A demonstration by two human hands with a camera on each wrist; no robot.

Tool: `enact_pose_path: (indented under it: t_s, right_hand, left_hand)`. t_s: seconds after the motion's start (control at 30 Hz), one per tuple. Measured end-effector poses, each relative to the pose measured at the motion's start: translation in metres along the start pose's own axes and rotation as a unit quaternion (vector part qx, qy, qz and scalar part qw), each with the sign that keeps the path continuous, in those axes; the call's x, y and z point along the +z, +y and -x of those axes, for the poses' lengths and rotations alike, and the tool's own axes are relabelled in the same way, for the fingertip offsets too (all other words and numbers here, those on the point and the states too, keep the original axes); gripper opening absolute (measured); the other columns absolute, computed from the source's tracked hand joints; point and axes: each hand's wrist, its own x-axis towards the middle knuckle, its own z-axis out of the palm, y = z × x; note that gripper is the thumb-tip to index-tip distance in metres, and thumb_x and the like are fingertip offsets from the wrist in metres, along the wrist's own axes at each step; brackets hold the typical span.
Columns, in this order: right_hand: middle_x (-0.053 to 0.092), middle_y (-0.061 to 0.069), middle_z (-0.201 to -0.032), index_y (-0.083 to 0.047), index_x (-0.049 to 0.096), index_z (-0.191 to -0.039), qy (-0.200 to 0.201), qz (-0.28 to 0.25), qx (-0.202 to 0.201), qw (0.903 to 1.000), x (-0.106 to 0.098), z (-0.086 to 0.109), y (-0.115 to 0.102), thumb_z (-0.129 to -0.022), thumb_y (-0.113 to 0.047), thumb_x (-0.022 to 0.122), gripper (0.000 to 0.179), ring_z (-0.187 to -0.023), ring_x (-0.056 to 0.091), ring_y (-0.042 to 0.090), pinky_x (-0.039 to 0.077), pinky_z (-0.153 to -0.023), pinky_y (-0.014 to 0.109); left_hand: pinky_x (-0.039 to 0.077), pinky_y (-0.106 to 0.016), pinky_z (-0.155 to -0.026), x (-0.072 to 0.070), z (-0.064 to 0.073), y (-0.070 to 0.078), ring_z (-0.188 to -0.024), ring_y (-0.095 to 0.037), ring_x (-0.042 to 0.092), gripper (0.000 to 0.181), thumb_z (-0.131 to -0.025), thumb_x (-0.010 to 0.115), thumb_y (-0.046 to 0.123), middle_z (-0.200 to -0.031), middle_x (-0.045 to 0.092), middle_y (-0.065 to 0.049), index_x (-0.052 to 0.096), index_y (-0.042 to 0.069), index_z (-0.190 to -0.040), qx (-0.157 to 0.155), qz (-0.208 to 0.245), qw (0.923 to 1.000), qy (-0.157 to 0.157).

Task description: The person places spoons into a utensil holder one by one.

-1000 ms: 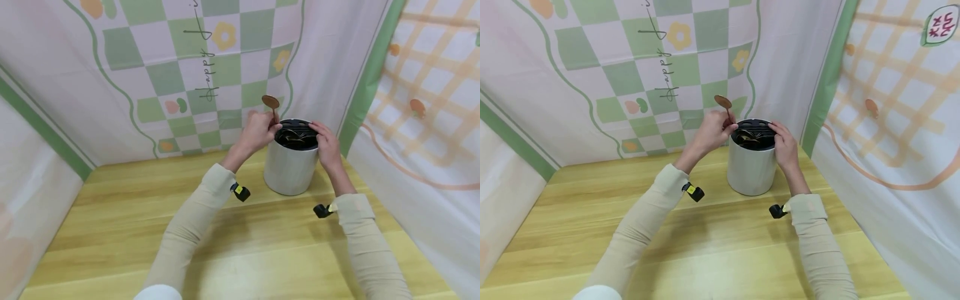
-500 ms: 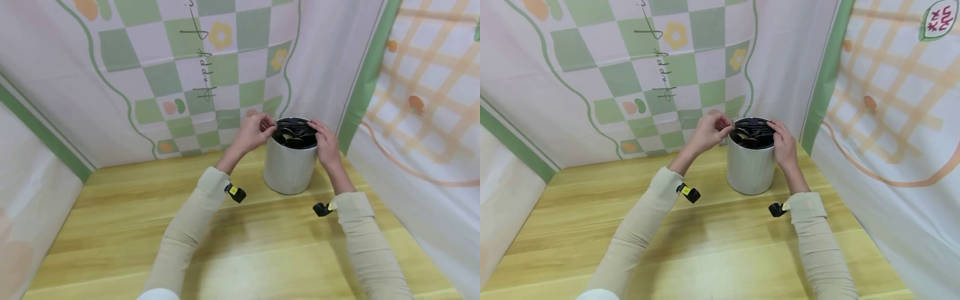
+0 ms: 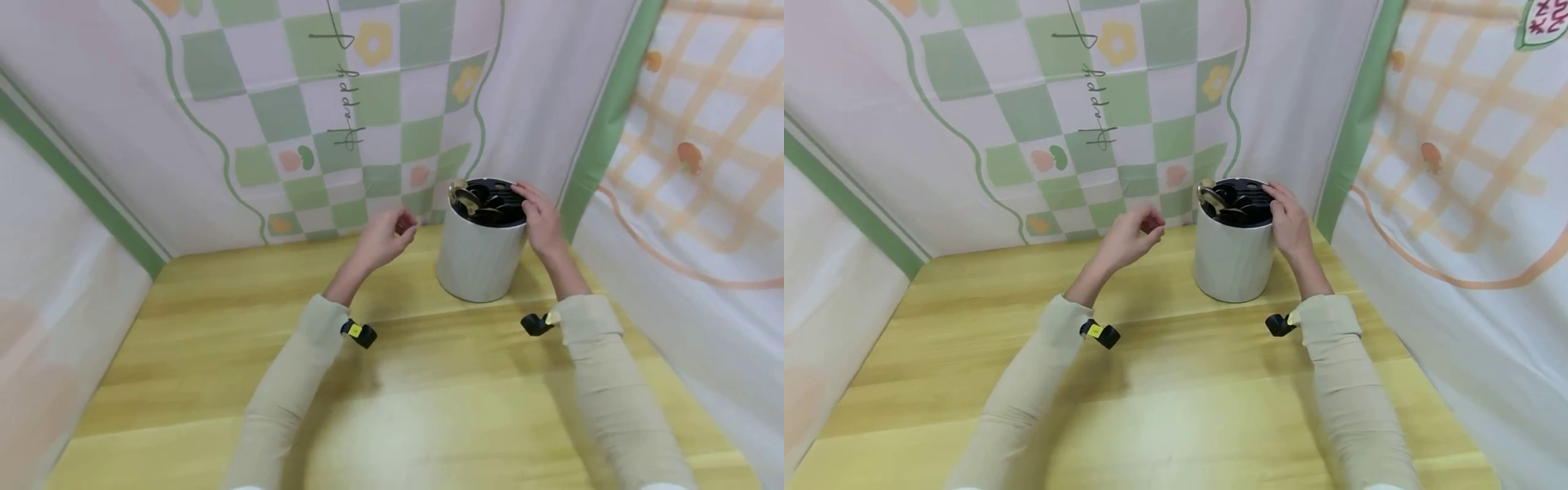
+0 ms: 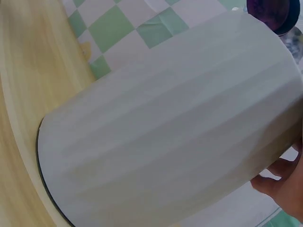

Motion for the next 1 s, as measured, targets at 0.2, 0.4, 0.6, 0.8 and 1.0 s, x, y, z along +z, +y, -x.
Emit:
enact_pose_path:
  t_s: [0.2, 0.4, 0.6, 0.8, 1.0]
  right_hand:
    - [0.03, 0.007, -0.163, -0.01, 0.041, -0.151, 0.0, 0.019, 0.025, 0.9995, -0.027, -0.01, -0.005, -0.107, -0.032, 0.029, 0.051, -0.154, 0.022, 0.027, 0.013, -0.128, 0.04]
    - [0.035, 0.007, -0.162, -0.01, 0.045, -0.149, 0.018, 0.045, -0.023, 0.9986, -0.04, -0.016, -0.028, -0.106, -0.033, 0.031, 0.05, -0.153, 0.025, 0.024, 0.016, -0.127, 0.036]
    - [0.039, 0.008, -0.159, -0.009, 0.047, -0.148, 0.015, 0.066, -0.095, 0.9932, -0.036, -0.009, -0.06, -0.104, -0.027, 0.037, 0.048, -0.151, 0.029, 0.024, 0.02, -0.126, 0.04]
    - [0.039, 0.007, -0.159, -0.01, 0.047, -0.148, 0.027, 0.103, -0.165, 0.9806, -0.022, 0.014, -0.092, -0.101, -0.023, 0.042, 0.048, -0.152, 0.027, 0.025, 0.02, -0.127, 0.042]
    - [0.037, 0.01, -0.16, -0.006, 0.047, -0.147, 0.025, 0.133, -0.222, 0.9657, 0.019, 0.047, -0.106, -0.1, -0.023, 0.045, 0.05, -0.154, 0.022, 0.029, 0.019, -0.126, 0.045]
  left_hand:
    - [0.058, -0.032, -0.085, -0.011, 0.024, -0.021, -0.097, -0.024, 0.068, 0.017, -0.098, 0.06, 0.012, -0.102, 0.07, -0.012, 0.063, 0.001, -0.111, -0.027, -0.015, 0.9993, 0.02]
    - [0.053, -0.042, -0.1, -0.021, 0.045, -0.027, -0.115, -0.029, 0.064, 0.031, -0.095, 0.065, 0.016, -0.119, 0.068, -0.014, 0.061, 0.001, -0.122, -0.039, -0.057, 0.9952, 0.069]
    - [0.045, -0.045, -0.111, -0.023, 0.058, -0.023, -0.13, -0.032, 0.054, 0.048, -0.093, 0.068, 0.022, -0.137, 0.058, -0.016, 0.053, 0.003, -0.136, -0.036, -0.105, 0.9896, 0.092]
    - [0.042, -0.045, -0.113, -0.02, 0.069, -0.02, -0.132, -0.033, 0.049, 0.055, -0.091, 0.07, 0.023, -0.14, 0.052, -0.017, 0.05, 0.004, -0.138, 0.001, -0.14, 0.9811, 0.134]
    - [0.04, -0.056, -0.11, -0.013, 0.08, -0.025, -0.134, -0.037, 0.045, 0.059, -0.086, 0.073, 0.026, -0.142, 0.049, -0.021, 0.052, 0.0, -0.135, 0.05, -0.203, 0.9614, 0.179]
